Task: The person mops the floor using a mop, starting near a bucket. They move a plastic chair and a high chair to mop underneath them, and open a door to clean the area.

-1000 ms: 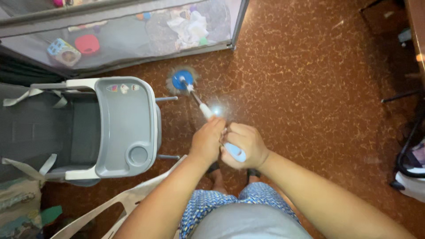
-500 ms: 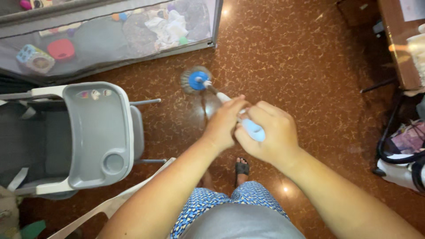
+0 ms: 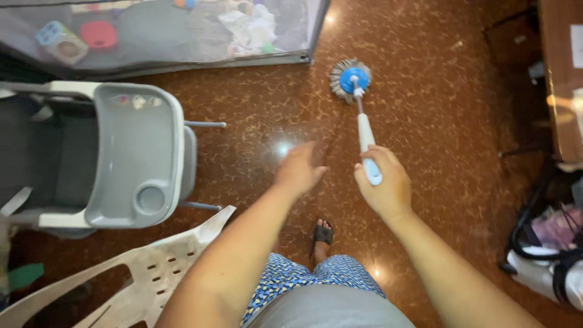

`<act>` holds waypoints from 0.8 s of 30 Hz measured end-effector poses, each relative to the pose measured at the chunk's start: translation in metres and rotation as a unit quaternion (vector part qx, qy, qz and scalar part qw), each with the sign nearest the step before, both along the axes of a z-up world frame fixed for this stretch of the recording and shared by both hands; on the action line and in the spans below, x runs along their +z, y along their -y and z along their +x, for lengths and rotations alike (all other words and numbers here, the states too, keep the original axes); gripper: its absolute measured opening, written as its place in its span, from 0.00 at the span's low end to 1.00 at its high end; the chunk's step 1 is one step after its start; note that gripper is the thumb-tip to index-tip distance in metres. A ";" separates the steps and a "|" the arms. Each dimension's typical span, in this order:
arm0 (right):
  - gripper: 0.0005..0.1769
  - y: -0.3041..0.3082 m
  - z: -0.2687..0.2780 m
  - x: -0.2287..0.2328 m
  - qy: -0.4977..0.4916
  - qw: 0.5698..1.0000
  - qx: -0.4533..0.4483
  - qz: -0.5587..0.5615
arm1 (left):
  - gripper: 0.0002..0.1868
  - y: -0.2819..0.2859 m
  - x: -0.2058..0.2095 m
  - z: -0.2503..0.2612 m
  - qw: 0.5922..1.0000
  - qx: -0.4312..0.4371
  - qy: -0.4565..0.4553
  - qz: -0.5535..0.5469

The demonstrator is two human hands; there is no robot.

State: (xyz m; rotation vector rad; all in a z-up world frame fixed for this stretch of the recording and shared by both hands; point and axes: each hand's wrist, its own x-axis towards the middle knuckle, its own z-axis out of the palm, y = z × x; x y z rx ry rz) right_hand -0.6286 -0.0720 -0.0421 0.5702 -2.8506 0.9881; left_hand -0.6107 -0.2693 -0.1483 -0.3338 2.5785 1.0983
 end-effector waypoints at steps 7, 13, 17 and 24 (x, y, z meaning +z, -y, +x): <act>0.06 0.084 -0.014 -0.002 -0.001 0.984 0.171 -0.042 | 0.34 0.149 -0.049 0.080 0.946 0.316 -0.025 -0.059; 0.12 0.190 0.003 0.005 0.012 0.964 0.241 -0.115 | 0.29 0.201 -0.025 0.149 0.915 0.347 -0.099 -0.181; 0.15 0.246 0.031 -0.005 0.015 0.953 0.276 -0.123 | 0.26 0.217 -0.031 0.197 0.923 0.303 0.027 -0.234; 0.12 0.284 0.055 -0.041 0.055 0.911 0.401 -0.084 | 0.16 0.235 -0.079 0.238 0.901 0.200 0.030 -0.384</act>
